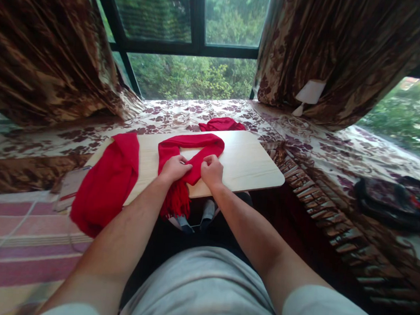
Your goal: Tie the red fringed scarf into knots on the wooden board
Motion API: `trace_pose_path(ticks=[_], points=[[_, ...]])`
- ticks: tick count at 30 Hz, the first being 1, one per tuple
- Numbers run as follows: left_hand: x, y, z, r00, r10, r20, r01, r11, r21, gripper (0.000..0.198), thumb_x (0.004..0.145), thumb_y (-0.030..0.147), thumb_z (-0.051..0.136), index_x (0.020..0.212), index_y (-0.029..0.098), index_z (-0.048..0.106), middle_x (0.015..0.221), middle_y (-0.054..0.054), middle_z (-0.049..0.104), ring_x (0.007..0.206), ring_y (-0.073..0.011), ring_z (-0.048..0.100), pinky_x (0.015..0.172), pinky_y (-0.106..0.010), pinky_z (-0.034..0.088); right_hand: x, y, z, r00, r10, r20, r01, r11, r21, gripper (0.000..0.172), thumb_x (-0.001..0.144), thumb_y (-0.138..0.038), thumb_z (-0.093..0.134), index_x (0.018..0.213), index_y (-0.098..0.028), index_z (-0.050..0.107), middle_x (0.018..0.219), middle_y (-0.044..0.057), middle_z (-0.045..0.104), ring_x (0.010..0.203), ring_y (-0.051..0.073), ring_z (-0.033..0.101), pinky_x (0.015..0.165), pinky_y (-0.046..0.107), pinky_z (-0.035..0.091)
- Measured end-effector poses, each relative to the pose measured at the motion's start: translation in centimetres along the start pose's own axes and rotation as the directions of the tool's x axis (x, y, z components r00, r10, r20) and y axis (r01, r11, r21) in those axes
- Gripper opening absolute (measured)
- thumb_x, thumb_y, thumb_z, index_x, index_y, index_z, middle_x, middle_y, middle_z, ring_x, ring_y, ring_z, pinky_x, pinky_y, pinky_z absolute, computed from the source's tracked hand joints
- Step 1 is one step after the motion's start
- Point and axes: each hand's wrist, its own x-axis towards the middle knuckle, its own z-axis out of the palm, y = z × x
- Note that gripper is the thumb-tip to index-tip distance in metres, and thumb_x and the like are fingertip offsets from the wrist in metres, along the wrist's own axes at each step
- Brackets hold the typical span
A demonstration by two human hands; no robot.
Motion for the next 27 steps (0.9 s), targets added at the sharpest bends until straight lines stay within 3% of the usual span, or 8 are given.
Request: trace_pose_path(ticks=[4, 8, 15, 21, 27], points=[[-0.6, 0.5, -0.3, 0.999, -0.035, 0.033, 0.042, 0.974, -0.223, 0.027, 0.057, 0.039, 0.078, 0.069, 0.019, 0.064, 0.060, 0.001, 0.063, 0.056, -0.0140, 0.055, 0.053, -0.024, 0.038, 0.3, 0.0, -0.3, 0.995, 0.083, -0.053, -0.080, 0.995, 0.066, 0.012, 0.078, -0.016, 0.052, 0.083, -0.022, 0.062, 0.082, 0.001, 0.071, 0.081, 0.018, 0.064, 0.081, 0.029, 0.048], [-1.4, 1.4, -1.0, 0.991, -0.089, 0.103, 0.119, 0.936, -0.331, 0.033, 0.054, 0.044, 0.080, 0.066, 0.018, 0.064, 0.056, 0.001, 0.061, 0.051, -0.0124, 0.051, 0.050, -0.024, 0.035, 0.4, -0.1, -0.6, 0.991, 0.121, -0.049, -0.114, 0.987, 0.115, 0.012, 0.077, -0.018, 0.053, 0.082, -0.022, 0.063, 0.081, 0.001, 0.071, 0.081, 0.018, 0.065, 0.082, 0.029, 0.048], [-1.4, 2.2, -1.2, 0.977, -0.106, 0.185, 0.144, 0.967, -0.211, 0.025, 0.060, 0.040, 0.077, 0.061, 0.017, 0.068, 0.050, 0.000, 0.058, 0.046, -0.0112, 0.046, 0.045, -0.024, 0.028, 0.4, 0.0, -0.5, 0.993, 0.113, -0.027, -0.110, 0.987, 0.116, 0.012, 0.077, -0.018, 0.053, 0.084, -0.021, 0.063, 0.084, 0.002, 0.072, 0.082, 0.018, 0.066, 0.084, 0.029, 0.049], [-1.2, 2.1, -1.0, 0.969, -0.109, 0.220, 0.164, 0.955, -0.248, 0.016, 0.063, 0.033, 0.073, 0.064, 0.017, 0.070, 0.056, -0.001, 0.065, 0.050, -0.0137, 0.054, 0.047, -0.024, 0.034, 0.4, -0.1, -0.7, 0.992, 0.124, -0.028, -0.119, 0.985, 0.122, 0.012, 0.077, -0.020, 0.053, 0.084, -0.022, 0.063, 0.083, 0.002, 0.073, 0.083, 0.018, 0.067, 0.084, 0.029, 0.050], [-0.8, 1.7, -0.9, 0.975, -0.130, 0.183, 0.172, 0.955, -0.241, 0.015, 0.064, 0.031, 0.070, 0.063, 0.016, 0.069, 0.057, -0.002, 0.065, 0.051, -0.0145, 0.055, 0.048, -0.025, 0.035, 0.9, 0.3, -0.6, 0.981, 0.184, -0.059, -0.170, 0.968, 0.186, 0.014, 0.077, -0.020, 0.052, 0.086, -0.020, 0.063, 0.085, 0.003, 0.072, 0.083, 0.017, 0.067, 0.084, 0.027, 0.050]])
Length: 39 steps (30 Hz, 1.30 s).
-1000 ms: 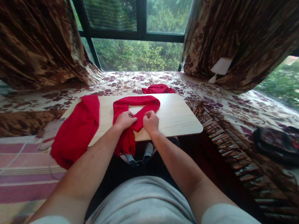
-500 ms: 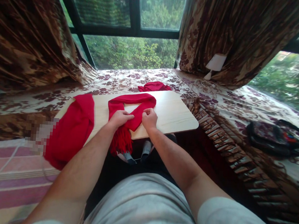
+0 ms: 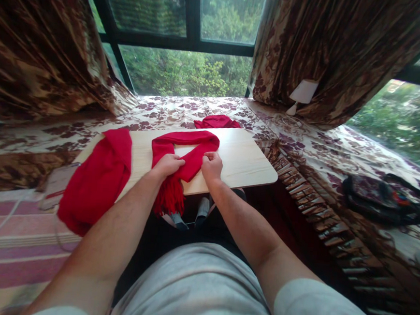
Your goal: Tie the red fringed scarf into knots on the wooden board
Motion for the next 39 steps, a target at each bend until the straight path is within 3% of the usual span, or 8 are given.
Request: trace_pose_path(ticks=[4, 8, 16, 24, 28, 32, 34, 39], points=[[0.3, 0.0, -0.6, 1.000, -0.023, -0.004, 0.022, 0.992, -0.124, 0.022, 0.063, 0.035, 0.072, 0.073, 0.015, 0.072, 0.065, -0.004, 0.070, 0.059, -0.0185, 0.062, 0.054, -0.026, 0.043, 0.1, 0.3, 0.1, 1.000, 0.014, 0.014, -0.014, 1.000, 0.019, 0.018, 0.078, -0.022, 0.050, 0.087, -0.020, 0.065, 0.084, 0.003, 0.072, 0.081, 0.018, 0.067, 0.081, 0.028, 0.050], [0.2, 0.1, -1.1, 0.997, -0.077, 0.001, 0.075, 0.968, -0.239, 0.027, 0.062, 0.038, 0.075, 0.076, 0.015, 0.073, 0.070, -0.006, 0.073, 0.065, -0.0215, 0.066, 0.060, -0.029, 0.048, -0.6, 0.0, 0.0, 0.996, -0.033, 0.078, 0.037, 0.998, -0.055, 0.013, 0.076, -0.026, 0.051, 0.073, -0.022, 0.063, 0.073, 0.000, 0.068, 0.077, 0.017, 0.064, 0.075, 0.026, 0.049], [-0.2, 0.2, -1.1, 0.997, -0.049, 0.061, 0.070, 0.906, -0.417, 0.022, 0.067, 0.030, 0.074, 0.082, 0.015, 0.071, 0.071, -0.005, 0.074, 0.071, -0.0215, 0.069, 0.070, -0.032, 0.054, -1.7, -1.1, -0.4, 0.979, -0.130, 0.158, 0.163, 0.962, -0.219, 0.028, 0.079, -0.031, 0.049, 0.053, -0.022, 0.054, 0.055, -0.002, 0.056, 0.062, 0.015, 0.053, 0.064, 0.024, 0.042], [-0.1, -0.2, -1.9, 0.995, -0.041, 0.091, 0.083, 0.851, -0.518, 0.013, 0.064, 0.022, 0.072, 0.074, 0.016, 0.065, 0.066, -0.003, 0.070, 0.065, -0.0189, 0.067, 0.063, -0.028, 0.052, -2.2, -1.7, -0.5, 0.937, -0.171, 0.305, 0.278, 0.894, -0.352, 0.033, 0.080, -0.030, 0.051, 0.050, -0.022, 0.057, 0.053, 0.000, 0.059, 0.060, 0.016, 0.055, 0.066, 0.027, 0.042], [0.0, -0.2, -1.9, 0.997, -0.031, 0.070, 0.063, 0.848, -0.526, 0.012, 0.064, 0.022, 0.071, 0.071, 0.016, 0.064, 0.066, -0.003, 0.070, 0.063, -0.0173, 0.065, 0.061, -0.027, 0.051, -2.6, -1.9, -0.5, 0.849, -0.283, 0.446, 0.470, 0.792, -0.391, 0.023, 0.080, -0.021, 0.054, 0.059, -0.022, 0.065, 0.070, 0.003, 0.071, 0.076, 0.020, 0.063, 0.088, 0.032, 0.044], [0.0, -0.3, -1.9, 0.996, -0.043, 0.079, 0.078, 0.847, -0.526, 0.017, 0.065, 0.027, 0.072, 0.076, 0.015, 0.067, 0.069, -0.004, 0.071, 0.066, -0.0186, 0.067, 0.066, -0.029, 0.053, -2.9, -1.6, -0.1, 0.737, -0.433, 0.518, 0.638, 0.697, -0.325, 0.032, 0.082, -0.009, 0.049, 0.099, -0.022, 0.073, 0.115, 0.005, 0.073, 0.110, 0.021, 0.062, 0.115, 0.041, 0.026], [-0.1, -0.4, -1.9, 0.996, -0.045, 0.079, 0.080, 0.848, -0.524, 0.020, 0.064, 0.029, 0.074, 0.076, 0.015, 0.067, 0.070, -0.005, 0.071, 0.069, -0.0195, 0.068, 0.068, -0.030, 0.053, -2.8, -1.3, 0.1, 0.695, -0.448, 0.563, 0.680, 0.664, -0.311, 0.035, 0.086, -0.011, 0.049, 0.111, -0.021, 0.071, 0.125, 0.008, 0.070, 0.119, 0.023, 0.058, 0.117, 0.044, 0.024], [-0.4, -0.4, -2.1, 0.994, -0.035, 0.108, 0.087, 0.843, -0.530, 0.022, 0.062, 0.031, 0.076, 0.074, 0.016, 0.067, 0.073, -0.005, 0.073, 0.069, -0.0193, 0.069, 0.069, -0.029, 0.054, -1.2, -0.5, 0.7, 0.566, -0.350, 0.746, 0.758, 0.576, -0.305, 0.020, 0.085, -0.022, 0.059, 0.095, -0.018, 0.077, 0.108, 0.014, 0.075, 0.111, 0.029, 0.064, 0.106, 0.042, 0.040]])
